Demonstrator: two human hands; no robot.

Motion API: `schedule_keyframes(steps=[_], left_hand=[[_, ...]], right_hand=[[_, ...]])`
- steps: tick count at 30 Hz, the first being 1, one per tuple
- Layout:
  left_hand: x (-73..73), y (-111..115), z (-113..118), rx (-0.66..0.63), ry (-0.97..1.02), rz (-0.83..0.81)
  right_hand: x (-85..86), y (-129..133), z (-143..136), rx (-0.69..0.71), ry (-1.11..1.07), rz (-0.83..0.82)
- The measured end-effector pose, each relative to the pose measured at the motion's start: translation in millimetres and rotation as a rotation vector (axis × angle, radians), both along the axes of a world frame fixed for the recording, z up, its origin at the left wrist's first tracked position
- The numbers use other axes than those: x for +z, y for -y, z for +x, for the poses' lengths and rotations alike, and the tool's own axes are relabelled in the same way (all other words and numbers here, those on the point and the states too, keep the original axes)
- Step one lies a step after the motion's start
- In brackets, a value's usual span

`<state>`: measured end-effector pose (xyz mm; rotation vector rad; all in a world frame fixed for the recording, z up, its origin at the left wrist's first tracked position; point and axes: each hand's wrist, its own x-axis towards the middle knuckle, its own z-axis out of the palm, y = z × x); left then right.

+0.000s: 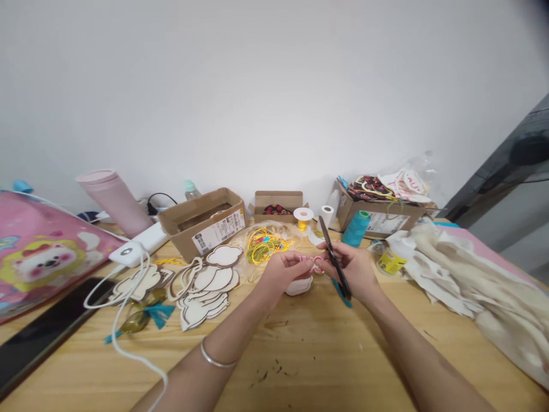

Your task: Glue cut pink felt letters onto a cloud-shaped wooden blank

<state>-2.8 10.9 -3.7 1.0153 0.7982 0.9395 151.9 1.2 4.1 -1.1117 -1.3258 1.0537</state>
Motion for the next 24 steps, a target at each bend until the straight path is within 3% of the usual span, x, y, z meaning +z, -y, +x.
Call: schedule_keyframes(steps=[8,14,17,20,24], left_hand=[[1.0,-1,-2,0.004,0.134,-0.035],[1.0,-10,-7,0.115,0.239,-0.072],[0.4,-15,-11,0.188,0.27,-0.073],[0.1,-19,-15,0.222,0.273,-0.042],[-0.7,-22,-17,0.223,0.255,0.008]], right_hand=[[-4.3,0,9,-0.15,-0.01,0.037],[-5.9,-3,20,-0.004,0.018,0.255],[-4.1,-2,22,0.086,0.236,0.289],[3.0,0,22,0.163,0.643,0.288],[9.5,3,20,0.141,0.976,0.32]])
